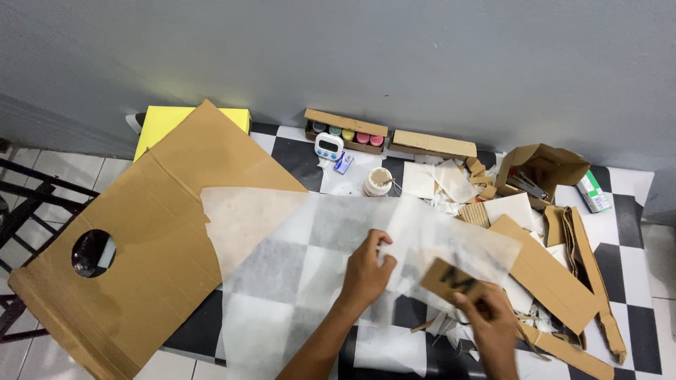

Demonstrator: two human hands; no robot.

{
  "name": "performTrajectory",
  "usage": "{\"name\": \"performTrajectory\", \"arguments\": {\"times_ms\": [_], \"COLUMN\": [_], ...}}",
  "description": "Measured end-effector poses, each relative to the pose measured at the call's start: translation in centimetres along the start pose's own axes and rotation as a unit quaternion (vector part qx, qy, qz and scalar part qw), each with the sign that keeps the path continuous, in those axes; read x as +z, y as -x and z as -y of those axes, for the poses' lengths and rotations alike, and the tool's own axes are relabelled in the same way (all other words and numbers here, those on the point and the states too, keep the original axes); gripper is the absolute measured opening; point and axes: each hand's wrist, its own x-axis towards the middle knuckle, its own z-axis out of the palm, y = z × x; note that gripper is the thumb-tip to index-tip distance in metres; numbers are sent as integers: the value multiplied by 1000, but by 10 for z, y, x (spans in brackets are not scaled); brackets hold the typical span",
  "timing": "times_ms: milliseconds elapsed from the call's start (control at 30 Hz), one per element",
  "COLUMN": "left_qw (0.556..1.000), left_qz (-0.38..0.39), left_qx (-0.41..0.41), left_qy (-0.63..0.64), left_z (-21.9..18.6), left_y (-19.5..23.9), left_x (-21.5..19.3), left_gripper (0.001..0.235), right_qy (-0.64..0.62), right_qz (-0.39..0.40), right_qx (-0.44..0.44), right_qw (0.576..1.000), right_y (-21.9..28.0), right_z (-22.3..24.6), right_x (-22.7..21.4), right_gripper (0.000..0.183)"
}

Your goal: Applying glue to a cardboard square, sticking it to paper, and trimming the edges with scissors.

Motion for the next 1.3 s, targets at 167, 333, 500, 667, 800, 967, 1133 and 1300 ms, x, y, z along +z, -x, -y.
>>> {"name": "performTrajectory", "arguments": {"times_ms": [167,333,500,667,800,967,1133,1300], "left_qw": [974,924,887,896,848,826,942,996], "left_qz": [-112,-258,-421,-433,-457,-475,-270,12], "left_qx": [36,48,72,-50,0,125,187,83], "left_qy": [193,278,173,-84,-267,-275,-67,41], "left_z": [39,63,70,30,72,39,33,17], "left_y": [13,25,34,52,49,41,30,22], "left_x": [-30,-102,-179,-212,-212,-162,-84,-28], "left_gripper": [29,32,31,47,48,44,42,52], "right_qy": [-117,-79,-72,-59,-13,-46,-66,15], "right_qz": [-87,-87,1,65,94,93,95,25], "right_qx": [127,127,230,181,120,119,108,6], "right_qw": [981,985,971,980,988,987,987,1000], "right_y": [-1,-7,-12,-11,-15,-15,-18,-19], "right_z": [50,61,68,44,28,40,45,48], "right_x": [-42,-41,-5,26,37,46,59,66], "right_gripper": [26,21,39,34,22,19,16,25]}}
